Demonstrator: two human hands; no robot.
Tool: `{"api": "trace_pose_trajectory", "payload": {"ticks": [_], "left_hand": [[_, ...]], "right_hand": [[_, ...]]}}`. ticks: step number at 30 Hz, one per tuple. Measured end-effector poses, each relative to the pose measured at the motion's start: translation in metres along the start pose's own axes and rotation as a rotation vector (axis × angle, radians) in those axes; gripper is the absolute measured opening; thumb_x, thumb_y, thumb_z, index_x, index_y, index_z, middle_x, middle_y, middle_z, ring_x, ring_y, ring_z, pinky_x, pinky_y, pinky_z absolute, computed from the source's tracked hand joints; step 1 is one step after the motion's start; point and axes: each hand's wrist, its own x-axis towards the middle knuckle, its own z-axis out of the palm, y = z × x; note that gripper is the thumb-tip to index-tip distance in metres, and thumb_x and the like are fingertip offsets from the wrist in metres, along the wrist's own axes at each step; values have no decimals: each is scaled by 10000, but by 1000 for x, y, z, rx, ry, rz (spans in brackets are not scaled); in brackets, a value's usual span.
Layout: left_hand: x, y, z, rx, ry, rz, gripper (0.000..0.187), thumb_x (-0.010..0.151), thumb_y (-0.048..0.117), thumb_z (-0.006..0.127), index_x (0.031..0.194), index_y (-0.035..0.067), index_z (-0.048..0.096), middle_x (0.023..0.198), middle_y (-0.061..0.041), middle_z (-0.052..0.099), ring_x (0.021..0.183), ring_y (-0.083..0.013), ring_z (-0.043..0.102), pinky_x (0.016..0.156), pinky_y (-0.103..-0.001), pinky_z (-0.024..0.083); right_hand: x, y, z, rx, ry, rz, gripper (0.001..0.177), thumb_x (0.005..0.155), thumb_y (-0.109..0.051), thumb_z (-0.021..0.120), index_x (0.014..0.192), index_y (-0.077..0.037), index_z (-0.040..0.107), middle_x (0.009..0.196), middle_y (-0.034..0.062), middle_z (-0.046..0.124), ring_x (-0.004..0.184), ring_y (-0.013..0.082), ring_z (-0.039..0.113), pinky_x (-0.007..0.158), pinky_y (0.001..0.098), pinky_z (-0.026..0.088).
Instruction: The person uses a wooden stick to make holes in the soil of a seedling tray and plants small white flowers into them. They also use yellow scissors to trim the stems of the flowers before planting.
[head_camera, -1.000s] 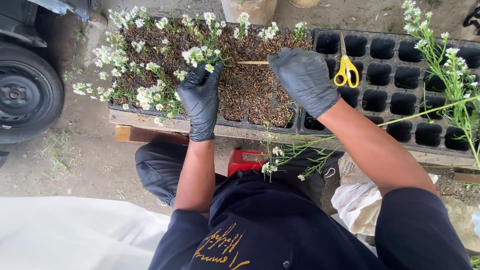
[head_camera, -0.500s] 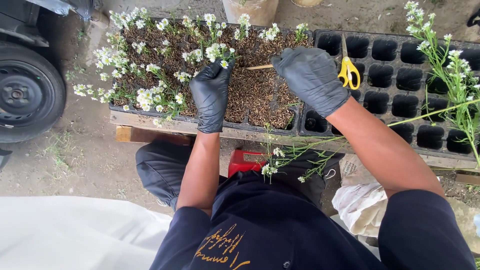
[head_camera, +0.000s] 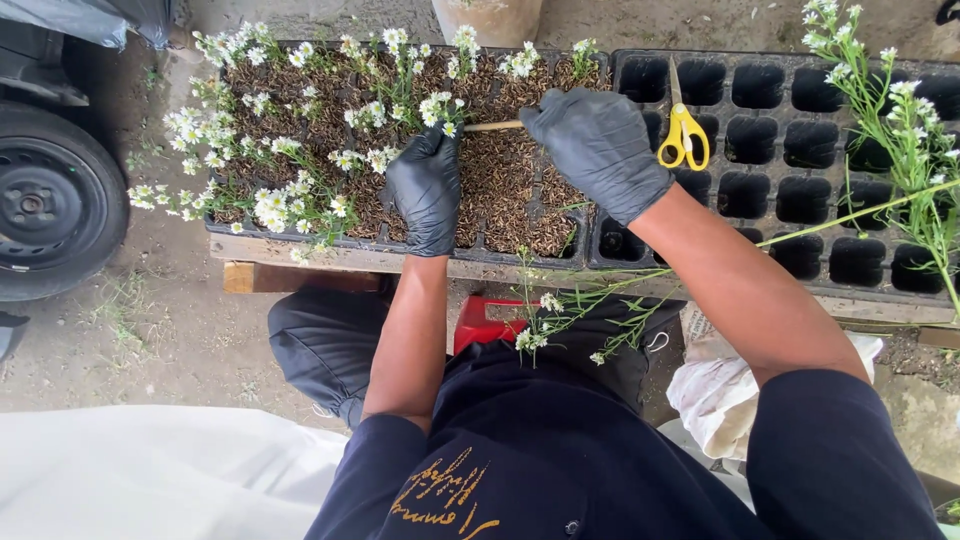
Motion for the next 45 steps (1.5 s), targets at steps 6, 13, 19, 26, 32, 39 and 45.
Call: {"api": "trace_pose_trajectory", "payload": {"ticks": [6,13,19,26,32,39,45], "left_hand": [[1,-10,8,15,-42,-6,114,963,120,697,969,49,786,771,-37,789,493,-111,625,411,-255,496],[1,-35,22,181,-49,21,114,955,123,717,1031,91,795,842,-29,816,493,-103,687,405,-250,486],[3,-46,31,206,-6,98,98,961,119,730,1004,53,790,768,-47,815,435,-85,676,332,-199,459],[4,-51,34,119,-52,92,93,959,31,693,981,14,782,930,-91,831,413,-41,617,289,-162,401],[2,-53,37,157,-9,168,140,953,30,687,847,59,773,664,-26,737,423,-98,599,350,-204,425],[1,-62,42,268,-81,142,108,968,77,713,1049,77,785,801,-48,805,508,-123,704,391,-217,504],[0,-71,50,442,-154,63,155,978,161,698,1107,155,785,787,7,806,472,-99,667,416,-247,485]], "right_hand": [[0,-1,-10,32,2,-47,291,973,-71,700,1165,-278,768,771,-64,649,659,124,681,546,274,626],[-7,1,-6,-73,29,-19,353,875,-24,686,1130,-266,718,770,-72,621,664,142,658,494,293,565],[-7,0,-4,-106,24,-6,224,980,-132,682,1143,-277,735,744,-65,618,631,149,647,478,303,555],[-8,-1,-3,-128,-36,-38,419,880,-24,632,1215,-266,698,797,-45,611,657,160,642,478,306,544],[-11,-1,5,-106,-33,-26,446,870,-35,644,1229,-291,710,838,-68,620,673,148,643,472,300,529],[-13,0,11,63,-32,-7,529,831,8,655,1293,-247,688,956,-20,694,738,189,693,495,333,562],[-11,-1,5,-40,-48,-15,426,909,-17,641,1247,-271,699,840,-52,649,659,164,664,451,309,541]]}}
